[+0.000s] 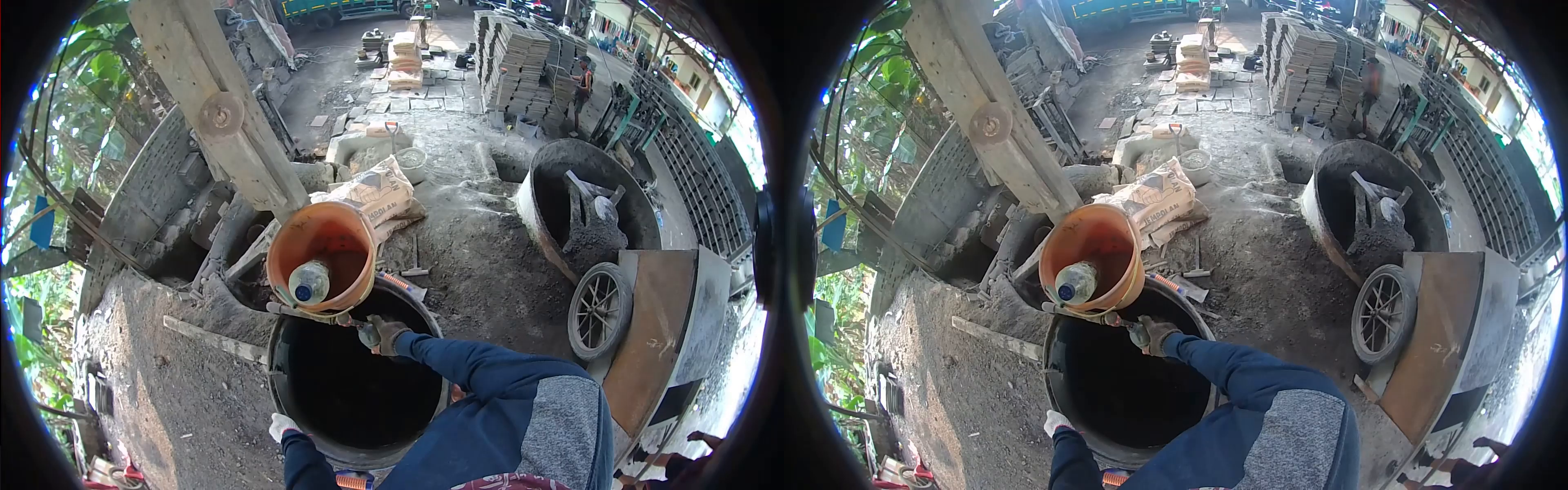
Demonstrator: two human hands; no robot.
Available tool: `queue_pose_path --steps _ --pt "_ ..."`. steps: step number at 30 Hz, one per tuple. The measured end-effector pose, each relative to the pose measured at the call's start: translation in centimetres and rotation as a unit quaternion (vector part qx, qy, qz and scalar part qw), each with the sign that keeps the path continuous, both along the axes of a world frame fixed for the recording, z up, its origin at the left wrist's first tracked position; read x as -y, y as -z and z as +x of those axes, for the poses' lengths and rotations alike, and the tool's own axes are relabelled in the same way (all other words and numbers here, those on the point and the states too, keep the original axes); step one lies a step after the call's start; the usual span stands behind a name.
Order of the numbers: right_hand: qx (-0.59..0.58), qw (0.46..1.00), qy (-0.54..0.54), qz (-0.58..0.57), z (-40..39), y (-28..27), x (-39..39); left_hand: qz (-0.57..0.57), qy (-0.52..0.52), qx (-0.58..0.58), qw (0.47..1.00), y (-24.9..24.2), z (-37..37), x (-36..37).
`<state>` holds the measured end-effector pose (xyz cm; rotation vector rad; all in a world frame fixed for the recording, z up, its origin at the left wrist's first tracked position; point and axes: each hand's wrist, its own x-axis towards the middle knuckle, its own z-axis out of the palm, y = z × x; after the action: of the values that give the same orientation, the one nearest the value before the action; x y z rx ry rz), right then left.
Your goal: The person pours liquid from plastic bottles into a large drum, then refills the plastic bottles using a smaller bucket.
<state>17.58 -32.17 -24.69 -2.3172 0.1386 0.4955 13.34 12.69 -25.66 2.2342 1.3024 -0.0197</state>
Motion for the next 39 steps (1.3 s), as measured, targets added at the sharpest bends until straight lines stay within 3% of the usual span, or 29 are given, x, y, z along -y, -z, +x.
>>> queue_pose_path --steps 13,16,18,19,20,22,23,26,36,39 --pt "0.002 1.0 0.01 0.024 -0.8 -0.2 -0.2 0.029 0.03 -0.037 0.998 1.5 0.0 -1.1" --pt "0.011 1.0 0.02 0.01 -0.4 -1.0 0.0 0.017 -0.004 -0.022 1.0 2.8 0.3 -1.9" --pt "0.074 0.997 0.025 -0.007 0.2 1.0 0.5 0.053 0.108 -0.079 0.99 0.2 0.0 -0.5" --pt "0.09 0.996 0.019 -0.009 0.1 2.5 0.3 0.005 0.043 -0.029 0.999 1.4 0.0 -0.9" --pt "0.081 0.997 0.013 -0.011 0.0 2.9 0.4 -0.037 0.009 -0.025 0.999 -3.6 0.0 2.4" --pt "0.058 0.998 0.007 -0.011 -0.2 2.6 0.1 -0.02 -0.004 -0.006 1.0 -1.4 0.0 1.1" --pt "0.05 0.999 0.006 -0.01 -0.3 2.4 0.0 0.035 0.05 -0.057 0.997 -0.8 0.1 0.3" --pt "0.045 0.999 0.012 -0.009 0.0 2.4 -0.2 0.052 0.023 -0.081 0.995 -0.1 0.6 0.0" --pt "0.083 0.996 0.026 -0.009 0.2 4.0 0.8 0.049 -0.043 -0.029 0.997 0.6 0.7 0.4" --pt "0.065 0.998 0.025 -0.008 0.4 1.9 0.9 0.043 -0.051 -0.031 0.997 1.8 0.8 -0.5"
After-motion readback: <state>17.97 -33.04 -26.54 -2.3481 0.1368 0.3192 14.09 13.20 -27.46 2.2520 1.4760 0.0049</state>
